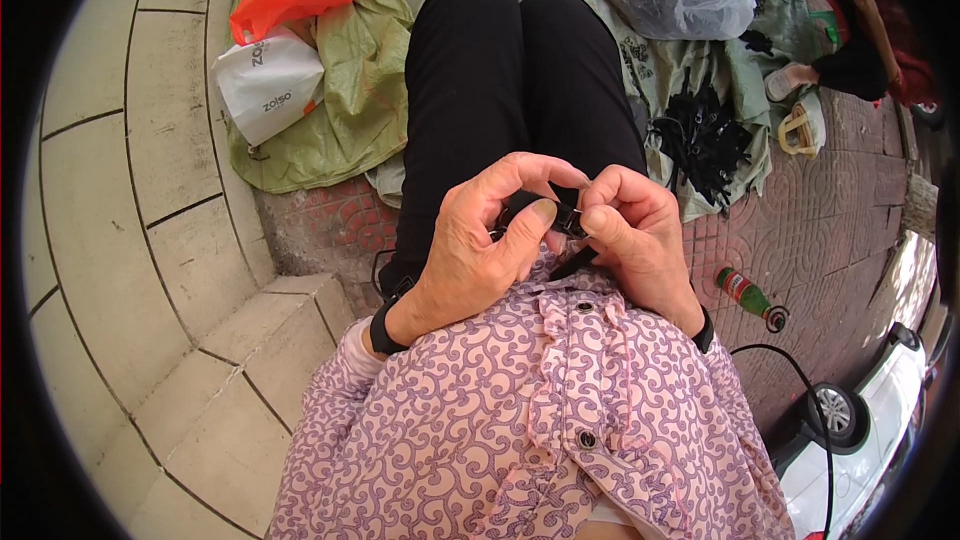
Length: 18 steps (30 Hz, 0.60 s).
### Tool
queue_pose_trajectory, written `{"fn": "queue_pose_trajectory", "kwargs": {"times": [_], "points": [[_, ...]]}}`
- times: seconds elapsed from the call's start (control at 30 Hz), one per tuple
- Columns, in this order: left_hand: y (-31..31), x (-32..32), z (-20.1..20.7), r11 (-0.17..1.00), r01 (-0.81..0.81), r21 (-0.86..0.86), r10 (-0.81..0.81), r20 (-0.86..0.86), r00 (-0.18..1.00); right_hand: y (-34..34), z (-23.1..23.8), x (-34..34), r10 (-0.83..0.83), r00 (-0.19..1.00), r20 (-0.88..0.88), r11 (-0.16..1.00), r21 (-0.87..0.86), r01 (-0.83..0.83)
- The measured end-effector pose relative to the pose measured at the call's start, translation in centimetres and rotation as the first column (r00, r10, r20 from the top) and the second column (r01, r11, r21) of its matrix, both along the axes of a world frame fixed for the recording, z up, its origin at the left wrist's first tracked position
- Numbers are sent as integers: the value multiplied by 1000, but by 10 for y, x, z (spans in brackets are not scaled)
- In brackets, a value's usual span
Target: Manually assemble buckles onto black straps for footwear or bag manufacturing.
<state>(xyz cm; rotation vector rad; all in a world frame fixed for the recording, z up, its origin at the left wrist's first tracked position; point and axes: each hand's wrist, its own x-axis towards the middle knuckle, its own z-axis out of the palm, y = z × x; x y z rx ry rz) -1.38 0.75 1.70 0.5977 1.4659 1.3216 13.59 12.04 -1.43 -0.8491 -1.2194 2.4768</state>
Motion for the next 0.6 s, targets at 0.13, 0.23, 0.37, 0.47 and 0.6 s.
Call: {"fn": "queue_pose_trajectory", "kwargs": {"times": [0.13, 0.23, 0.37, 0.47, 0.6], "points": [[1, -1, -4, 999, -46, 19, 45, 61, 997, 2, 9, 2, 34, 999, 34, 964, -266, -24], [-2, 0, -7, 999, -33, 41, 32, 10, 999, 3, 7, 5, 56, 998, -9, 967, -250, -57], [-2, 4, -7, 997, -17, 80, 21, -55, 998, 2, 0, 5, 57, 996, -65, 947, -314, -74], [-6, 3, -10, 995, -13, 96, 27, -140, 990, 3, 1, 3, 96, 995, -38, 927, -360, -103], [-4, 0, -8, 993, 9, 120, 14, -190, 982, -1, -3, 0, 75, 997, -2, 921, -383, -70]]}}
